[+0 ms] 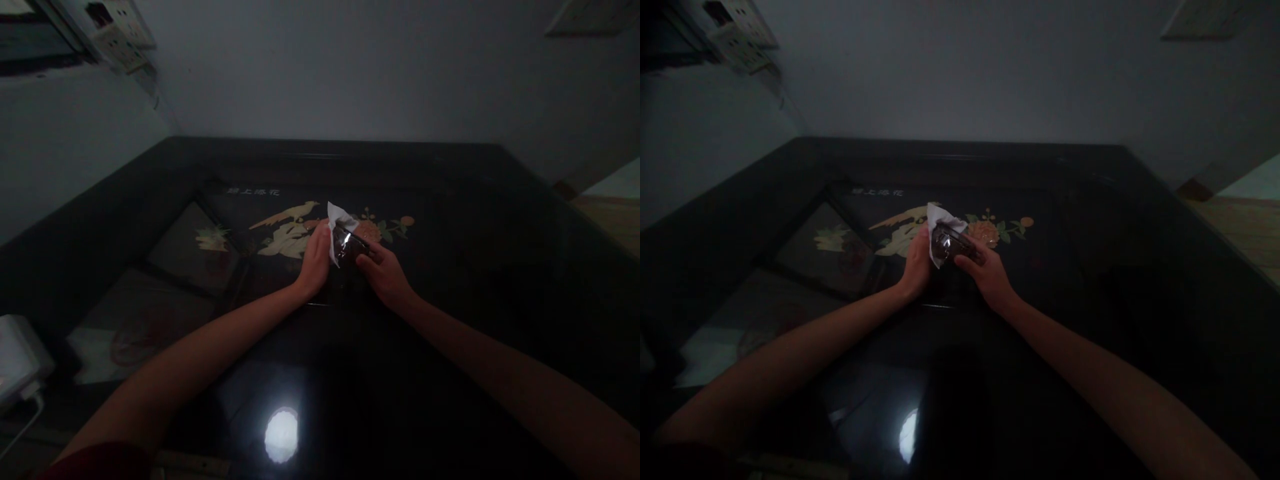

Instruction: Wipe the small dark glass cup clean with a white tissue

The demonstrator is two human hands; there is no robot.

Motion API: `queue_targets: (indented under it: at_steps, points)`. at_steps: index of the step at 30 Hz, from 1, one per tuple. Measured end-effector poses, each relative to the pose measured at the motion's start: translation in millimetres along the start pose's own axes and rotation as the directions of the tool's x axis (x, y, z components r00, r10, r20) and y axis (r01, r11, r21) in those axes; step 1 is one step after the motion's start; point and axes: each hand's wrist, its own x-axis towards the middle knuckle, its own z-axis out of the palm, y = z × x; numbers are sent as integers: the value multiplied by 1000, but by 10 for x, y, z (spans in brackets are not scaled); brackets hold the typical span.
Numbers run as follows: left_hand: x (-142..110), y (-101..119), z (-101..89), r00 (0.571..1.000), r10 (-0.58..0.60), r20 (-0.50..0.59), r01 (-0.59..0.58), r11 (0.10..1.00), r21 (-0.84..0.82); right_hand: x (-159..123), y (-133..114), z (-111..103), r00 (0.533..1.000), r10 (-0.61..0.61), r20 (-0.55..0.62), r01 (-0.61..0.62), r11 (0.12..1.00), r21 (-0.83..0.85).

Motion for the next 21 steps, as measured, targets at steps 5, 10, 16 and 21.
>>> queue_targets:
  at_steps: [5,10,16,21]
  points:
    - [-53,158,-17,916,357,181,-391,896,211,5,-24,14,999,-14,-30,13,999,-31]
    - [-67,183,-19,831,459,314,-548,770,326,-5,-44,15,997,-72,-32,69,993,-96]
    - [-58,140,-19,870,417,265,-481,836,264,4,0,4,997,-34,-67,32,999,-28]
    - [-34,81,-28,954,244,175,-266,957,116,1,15,-9,997,-1,-76,4,1000,31]
